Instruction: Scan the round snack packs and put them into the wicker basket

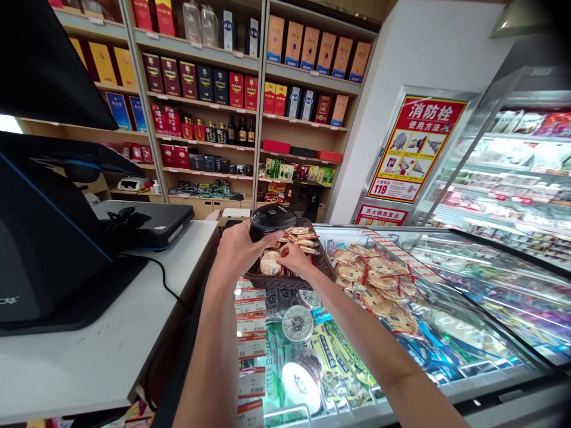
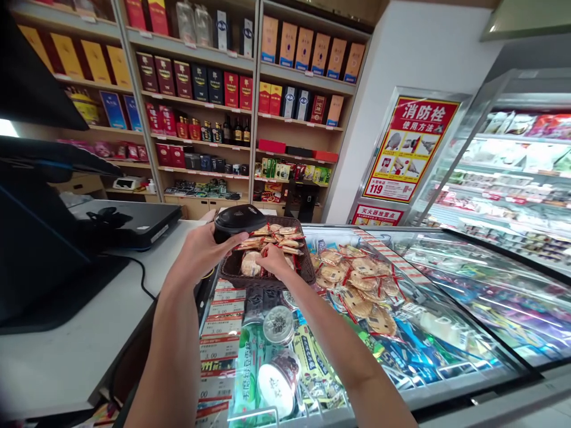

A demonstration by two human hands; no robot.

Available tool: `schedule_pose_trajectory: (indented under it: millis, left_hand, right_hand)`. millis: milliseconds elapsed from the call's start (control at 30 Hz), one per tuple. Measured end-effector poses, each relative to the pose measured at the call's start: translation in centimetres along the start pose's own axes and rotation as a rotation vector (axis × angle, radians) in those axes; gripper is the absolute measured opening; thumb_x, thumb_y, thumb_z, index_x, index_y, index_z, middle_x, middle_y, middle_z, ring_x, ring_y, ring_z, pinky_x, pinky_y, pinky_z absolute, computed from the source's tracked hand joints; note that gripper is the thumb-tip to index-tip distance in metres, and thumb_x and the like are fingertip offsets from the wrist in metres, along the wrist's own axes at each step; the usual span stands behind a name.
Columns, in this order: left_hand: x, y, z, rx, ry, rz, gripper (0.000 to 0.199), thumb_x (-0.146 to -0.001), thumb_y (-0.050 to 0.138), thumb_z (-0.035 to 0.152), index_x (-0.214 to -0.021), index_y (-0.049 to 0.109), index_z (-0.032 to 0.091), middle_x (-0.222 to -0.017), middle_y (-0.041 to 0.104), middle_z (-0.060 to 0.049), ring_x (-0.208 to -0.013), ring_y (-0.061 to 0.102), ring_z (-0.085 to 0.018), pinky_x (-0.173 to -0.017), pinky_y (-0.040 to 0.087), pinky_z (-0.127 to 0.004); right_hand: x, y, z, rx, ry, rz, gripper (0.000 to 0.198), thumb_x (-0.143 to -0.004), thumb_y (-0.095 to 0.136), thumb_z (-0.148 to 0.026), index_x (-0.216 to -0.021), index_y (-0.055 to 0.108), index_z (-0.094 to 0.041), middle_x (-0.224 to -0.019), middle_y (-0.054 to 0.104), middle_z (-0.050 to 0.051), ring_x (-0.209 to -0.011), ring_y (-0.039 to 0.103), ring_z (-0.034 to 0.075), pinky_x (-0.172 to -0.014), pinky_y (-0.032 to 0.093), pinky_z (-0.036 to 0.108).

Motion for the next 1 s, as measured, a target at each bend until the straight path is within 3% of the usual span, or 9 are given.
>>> schedule_pose_trajectory:
  millis: [200, 400, 533, 667, 767, 1000]
  left_hand:
    - [-0.7, 1.5, 0.6, -0.049, 0.026, -0.031, 0.050, -0.076, 0.060, 0.070, -0.081, 0.070, 0.021, -0.072, 0.071, -0.002, -0.076, 0.066, -0.024, -0.062, 0.039, -0.027]
    - [-1.4, 4.7, 2.0, -0.152, 0.022, -0.103, 0.053, -0.074, 0.058, 0.072, -0.071, 0.067, 0.021, -0.063, 0.065, -0.003, -0.073, 0.064, -0.025, -0.058, 0.037, -0.028]
    - [-1.4, 7.6, 3.1, -0.140, 0.051, -0.256, 0.050, -0.073, 0.060, 0.071, -0.065, 0.062, 0.022, -0.055, 0.063, -0.002, -0.060, 0.060, -0.022, -0.054, 0.036, -0.028]
    - [-0.8, 10.2, 4.6, -0.136, 0.147, -0.375, 0.048, -0.073, 0.060, 0.070, -0.068, 0.060, 0.023, -0.058, 0.066, -0.001, -0.059, 0.061, -0.021, -0.055, 0.038, -0.028]
    - [-0.4, 11.9, 4.9, -0.182, 0.163, -0.437, 0.048, -0.075, 0.059, 0.070, -0.066, 0.057, 0.023, -0.058, 0.067, -0.002, -0.060, 0.063, -0.022, -0.055, 0.037, -0.028]
    - [-0.1, 15.3, 4.9, -0.290, 0.158, -0.511, 0.052, -0.075, 0.057, 0.073, -0.083, 0.063, 0.022, -0.066, 0.072, -0.005, -0.070, 0.070, -0.028, -0.060, 0.040, -0.030]
  right_hand:
    - [2.9, -5.2, 0.7, -0.202, -0.024, 0.252, 0.016, -0.069, 0.065, -0.029, -0.074, 0.051, -0.022, -0.068, 0.054, -0.005, -0.065, 0.051, 0.014, -0.063, 0.040, 0.026]
    - [8.4, -11.3, 5.2, -0.675, 0.062, 0.319, 0.038, -0.068, 0.074, -0.048, -0.076, 0.045, -0.023, -0.072, 0.048, -0.005, -0.063, 0.052, 0.013, -0.061, 0.055, 0.031]
    - [11.6, -14.3, 8.3, -0.788, 0.105, 0.447, 0.043, -0.067, 0.077, -0.050, -0.072, 0.043, -0.023, -0.069, 0.045, -0.006, -0.059, 0.051, 0.012, -0.061, 0.056, 0.031]
    - [13.3, -15.0, 11.1, -0.830, 0.121, 0.630, 0.044, -0.070, 0.074, -0.051, -0.070, 0.040, -0.024, -0.062, 0.039, -0.007, -0.054, 0.046, 0.011, -0.056, 0.052, 0.029]
    - [13.6, -14.4, 12.5, -0.840, 0.123, 0.658, 0.043, -0.073, 0.071, -0.054, -0.071, 0.040, -0.024, -0.064, 0.041, -0.006, -0.057, 0.048, 0.012, -0.057, 0.051, 0.028]
    - [14.3, -15.4, 13.2, -0.530, 0.139, 0.788, 0.039, -0.082, 0.059, -0.058, -0.074, 0.043, -0.024, -0.070, 0.049, -0.002, -0.067, 0.049, 0.014, -0.064, 0.048, 0.027]
Point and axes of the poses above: each hand's wrist, its own x-axis away from the middle knuckle, its own y-axis out of the palm, z = x × y, the point moved 5 cm from there along -x, towards the middle knuckle
